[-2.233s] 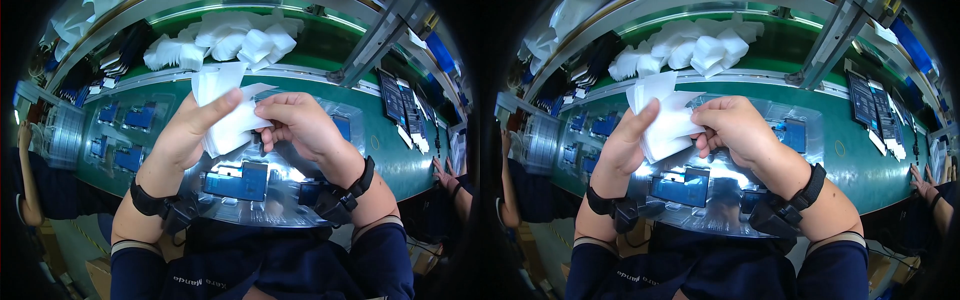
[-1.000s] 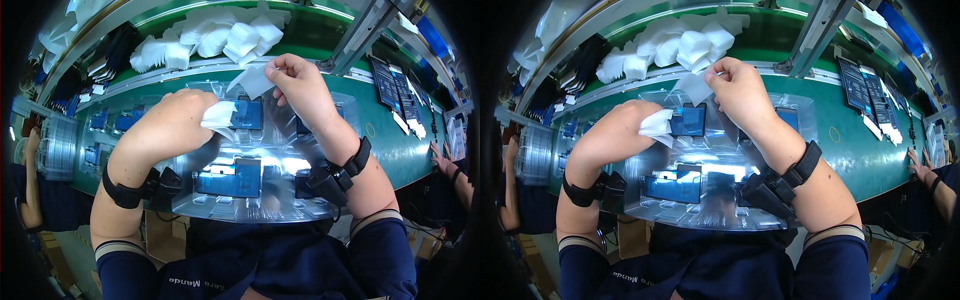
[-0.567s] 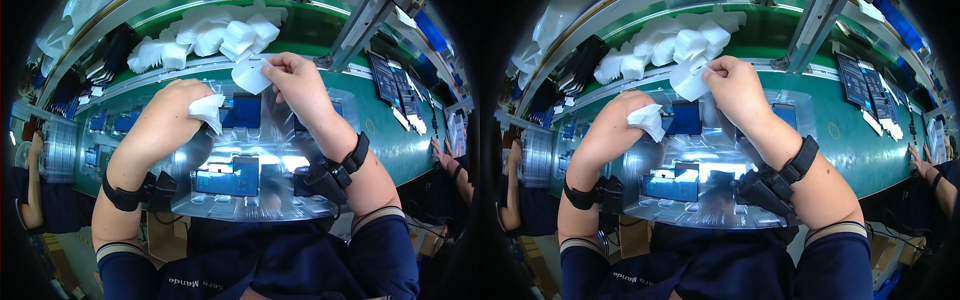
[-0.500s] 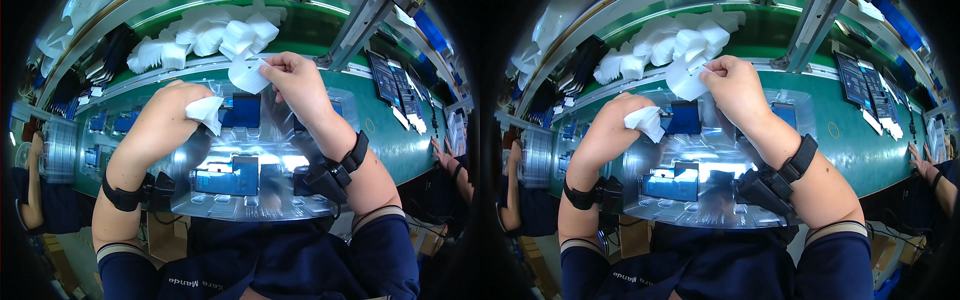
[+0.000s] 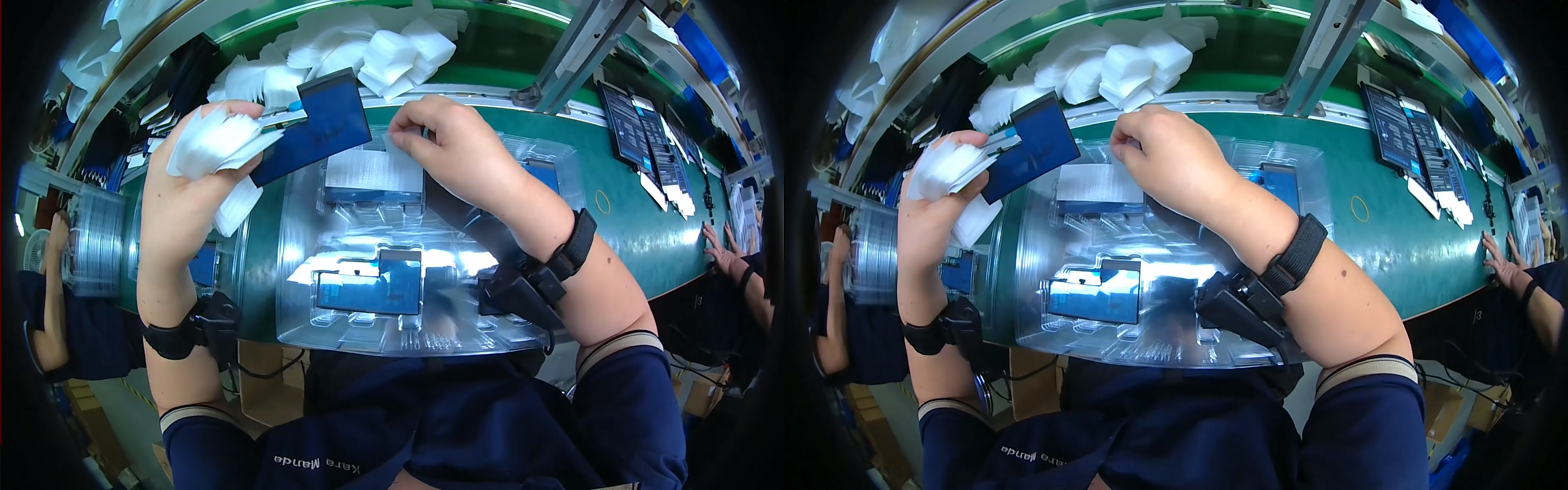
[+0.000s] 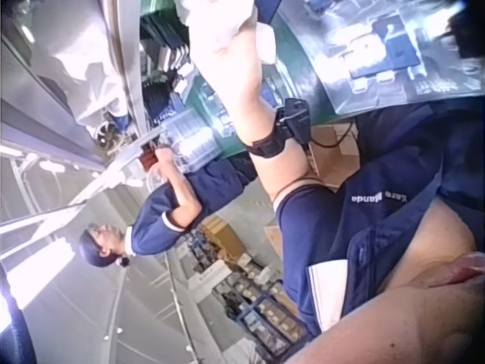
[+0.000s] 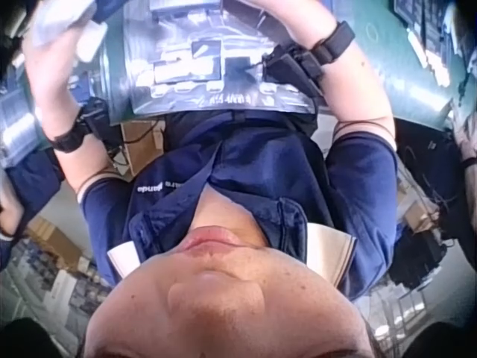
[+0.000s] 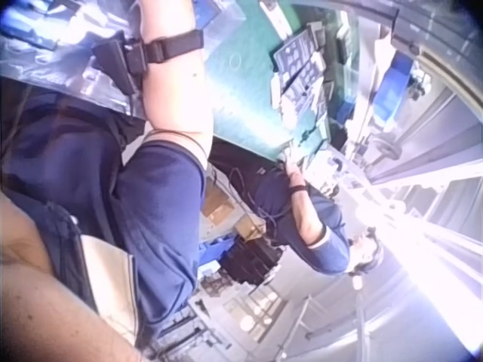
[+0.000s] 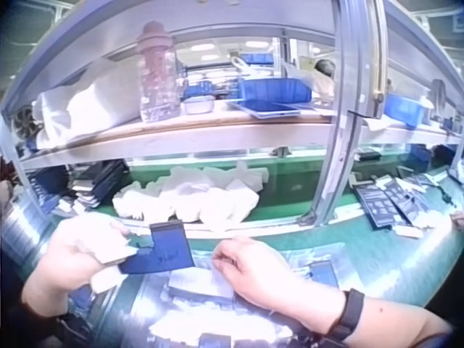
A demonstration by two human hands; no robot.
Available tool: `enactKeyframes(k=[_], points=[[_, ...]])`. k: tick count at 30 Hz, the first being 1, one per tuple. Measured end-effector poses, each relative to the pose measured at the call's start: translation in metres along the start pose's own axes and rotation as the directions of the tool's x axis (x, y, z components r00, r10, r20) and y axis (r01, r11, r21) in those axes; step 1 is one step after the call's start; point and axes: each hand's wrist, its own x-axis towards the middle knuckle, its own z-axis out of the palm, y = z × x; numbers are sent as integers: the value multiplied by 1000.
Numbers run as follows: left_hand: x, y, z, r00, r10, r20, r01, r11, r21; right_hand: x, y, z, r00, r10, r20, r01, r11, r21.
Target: Inspecting and cleaning blue industrial parts using a stack of white protective sheets on an assembly line.
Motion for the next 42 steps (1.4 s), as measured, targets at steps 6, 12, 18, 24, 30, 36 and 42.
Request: enactKeyframes(k=[6,12,18,24,30,36,42], points=[[4,-2,5,999,38,-26,-36,997,65,1,0,-3,996,40,80,-59,966,252],[4,-6,7,1000,-3,-27,3,1000,-3,2,2,1,990,-44,132,32,995,90],[5,-5,8,998,-61,20,60,996,69,0,4,3,986,-141,92,144,989,-35],[6,-4,9,995,-80,57,80,997,15,0,4,1,984,-175,-12,173,979,-103],[4,-5,9,997,-56,43,54,997,50,2,4,1,989,-140,38,139,990,28],[4,-4,10,995,-79,63,78,997,16,2,3,-3,999,-6,47,-3,981,196],[4,-5,10,998,-49,45,47,998,39,3,4,-6,998,10,59,-28,950,310]])
